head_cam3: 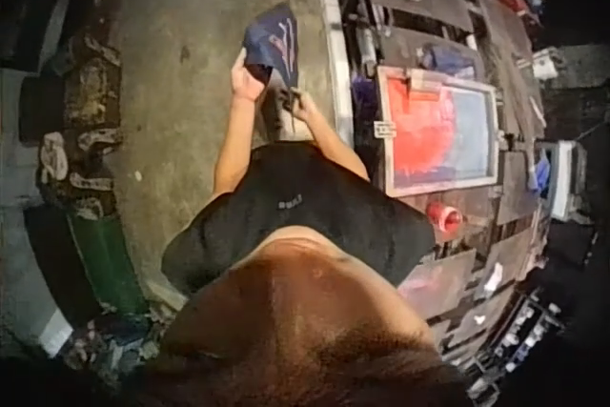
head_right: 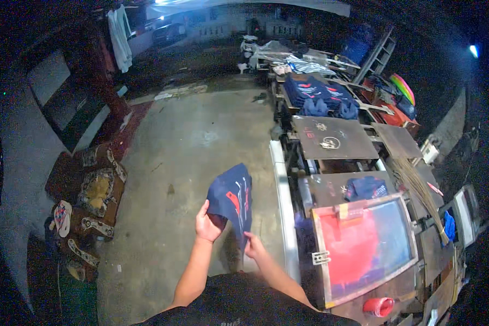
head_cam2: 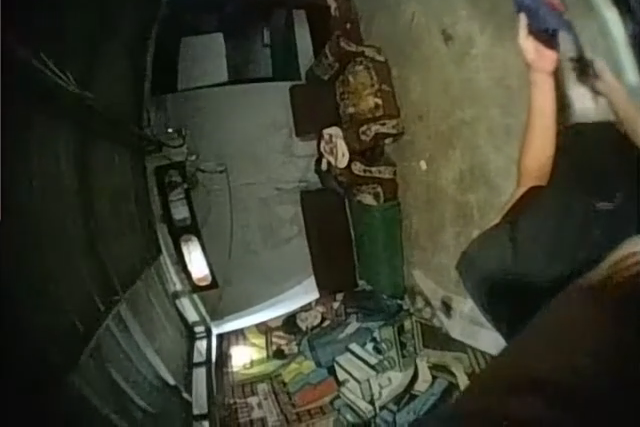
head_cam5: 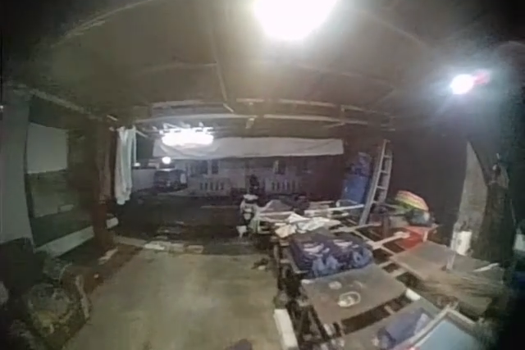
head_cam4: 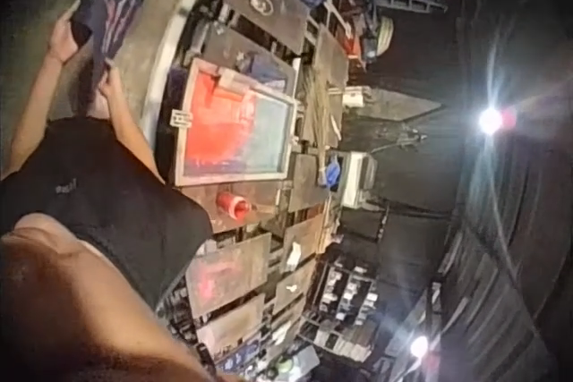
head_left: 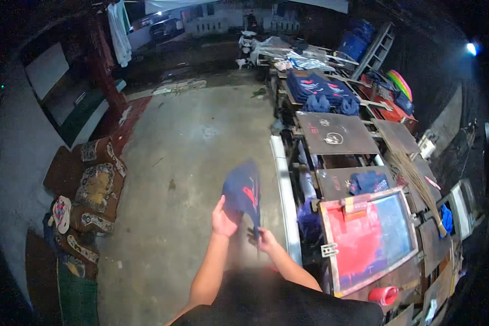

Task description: The person is screen printing a design onto a tote bag using a squeegee and then folding a stack of already printed bags.

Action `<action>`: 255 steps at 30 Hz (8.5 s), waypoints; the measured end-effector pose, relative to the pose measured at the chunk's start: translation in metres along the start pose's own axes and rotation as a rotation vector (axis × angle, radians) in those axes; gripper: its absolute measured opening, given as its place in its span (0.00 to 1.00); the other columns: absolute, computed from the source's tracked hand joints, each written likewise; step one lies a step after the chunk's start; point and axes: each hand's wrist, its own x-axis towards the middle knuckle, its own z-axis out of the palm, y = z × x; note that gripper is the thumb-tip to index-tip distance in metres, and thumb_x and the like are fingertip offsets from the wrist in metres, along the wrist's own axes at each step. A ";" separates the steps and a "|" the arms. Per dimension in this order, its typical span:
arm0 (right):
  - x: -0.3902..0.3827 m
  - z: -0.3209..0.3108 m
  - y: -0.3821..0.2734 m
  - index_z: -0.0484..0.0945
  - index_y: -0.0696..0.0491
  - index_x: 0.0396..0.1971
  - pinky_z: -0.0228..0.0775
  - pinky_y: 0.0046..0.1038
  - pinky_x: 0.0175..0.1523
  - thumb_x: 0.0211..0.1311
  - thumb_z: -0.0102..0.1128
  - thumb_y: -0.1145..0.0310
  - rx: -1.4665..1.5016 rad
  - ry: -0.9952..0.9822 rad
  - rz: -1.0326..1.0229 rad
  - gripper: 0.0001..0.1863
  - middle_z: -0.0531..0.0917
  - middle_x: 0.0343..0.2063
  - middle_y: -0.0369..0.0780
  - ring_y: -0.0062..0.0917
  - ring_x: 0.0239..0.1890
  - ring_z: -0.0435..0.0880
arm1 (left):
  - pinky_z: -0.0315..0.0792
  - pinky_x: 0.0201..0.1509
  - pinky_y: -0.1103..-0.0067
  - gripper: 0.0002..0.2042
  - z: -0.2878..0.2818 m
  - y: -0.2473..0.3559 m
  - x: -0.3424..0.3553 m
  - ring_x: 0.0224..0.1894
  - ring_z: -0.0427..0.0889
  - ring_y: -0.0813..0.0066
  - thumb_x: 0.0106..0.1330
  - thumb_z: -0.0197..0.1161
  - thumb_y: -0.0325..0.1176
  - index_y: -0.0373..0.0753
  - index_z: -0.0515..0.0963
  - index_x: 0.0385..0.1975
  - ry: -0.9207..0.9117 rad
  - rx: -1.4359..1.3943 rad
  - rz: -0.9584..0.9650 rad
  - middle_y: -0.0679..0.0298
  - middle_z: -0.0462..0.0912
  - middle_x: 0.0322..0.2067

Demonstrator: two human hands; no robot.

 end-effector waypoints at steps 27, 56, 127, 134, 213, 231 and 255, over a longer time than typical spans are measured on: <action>0.129 0.220 -0.214 0.77 0.64 0.37 0.79 0.31 0.36 0.62 0.57 0.70 -0.459 0.074 -0.547 0.11 0.83 0.35 0.45 0.33 0.34 0.86 | 0.78 0.46 0.65 0.20 -0.052 0.026 0.303 0.42 0.82 0.66 0.65 0.64 0.50 0.39 0.75 0.44 0.315 0.350 -0.250 0.60 0.83 0.41; 0.363 0.327 -0.456 0.73 0.65 0.45 0.84 0.30 0.35 0.67 0.60 0.66 -0.189 0.161 -0.520 0.17 0.83 0.33 0.48 0.31 0.28 0.86 | 0.70 0.63 0.65 0.17 -0.035 0.188 0.649 0.55 0.77 0.60 0.62 0.54 0.24 0.34 0.72 0.52 0.213 0.177 0.183 0.56 0.79 0.51; 0.595 0.465 -0.920 0.73 0.57 0.52 0.67 0.40 0.57 0.53 0.69 0.64 -0.644 2.706 -0.889 0.27 0.77 0.47 0.49 0.45 0.51 0.74 | 0.70 0.15 0.78 0.16 0.130 -0.038 1.507 0.13 0.77 0.75 0.67 0.64 0.41 0.32 0.73 0.41 -1.027 1.465 -0.734 0.60 0.81 0.18; 0.622 0.411 -0.995 0.72 0.53 0.58 0.57 0.48 0.67 0.60 0.63 0.51 -0.937 2.325 -0.921 0.30 0.69 0.63 0.48 0.49 0.67 0.63 | 0.74 0.24 0.75 0.12 0.103 -0.041 1.512 0.21 0.81 0.74 0.65 0.66 0.38 0.35 0.76 0.32 -0.999 1.530 -0.590 0.62 0.82 0.20; 0.689 0.464 -1.086 0.86 0.49 0.33 0.77 0.42 0.42 0.56 0.66 0.55 -0.204 2.221 -0.685 0.14 0.86 0.29 0.47 0.44 0.35 0.86 | 0.68 0.64 0.70 0.19 0.190 -0.127 1.600 0.56 0.78 0.62 0.50 0.66 0.23 0.37 0.82 0.46 -2.354 0.933 -1.072 0.57 0.83 0.50; 0.678 0.474 -1.070 0.83 0.53 0.34 0.70 0.33 0.44 0.58 0.66 0.60 -0.524 2.380 -1.419 0.12 0.83 0.29 0.41 0.37 0.34 0.81 | 0.75 0.37 0.74 0.12 0.160 -0.225 1.542 0.31 0.81 0.70 0.58 0.68 0.35 0.35 0.80 0.36 -2.171 1.292 -0.633 0.60 0.84 0.28; 0.700 0.467 -1.042 0.86 0.42 0.29 0.32 0.79 0.63 0.52 0.63 0.43 -1.237 2.136 -0.713 0.18 0.81 0.34 0.28 0.28 0.47 0.75 | 0.77 0.42 0.66 0.13 0.156 -0.214 1.543 0.38 0.85 0.56 0.55 0.68 0.40 0.41 0.79 0.37 -2.258 1.458 -0.499 0.56 0.86 0.33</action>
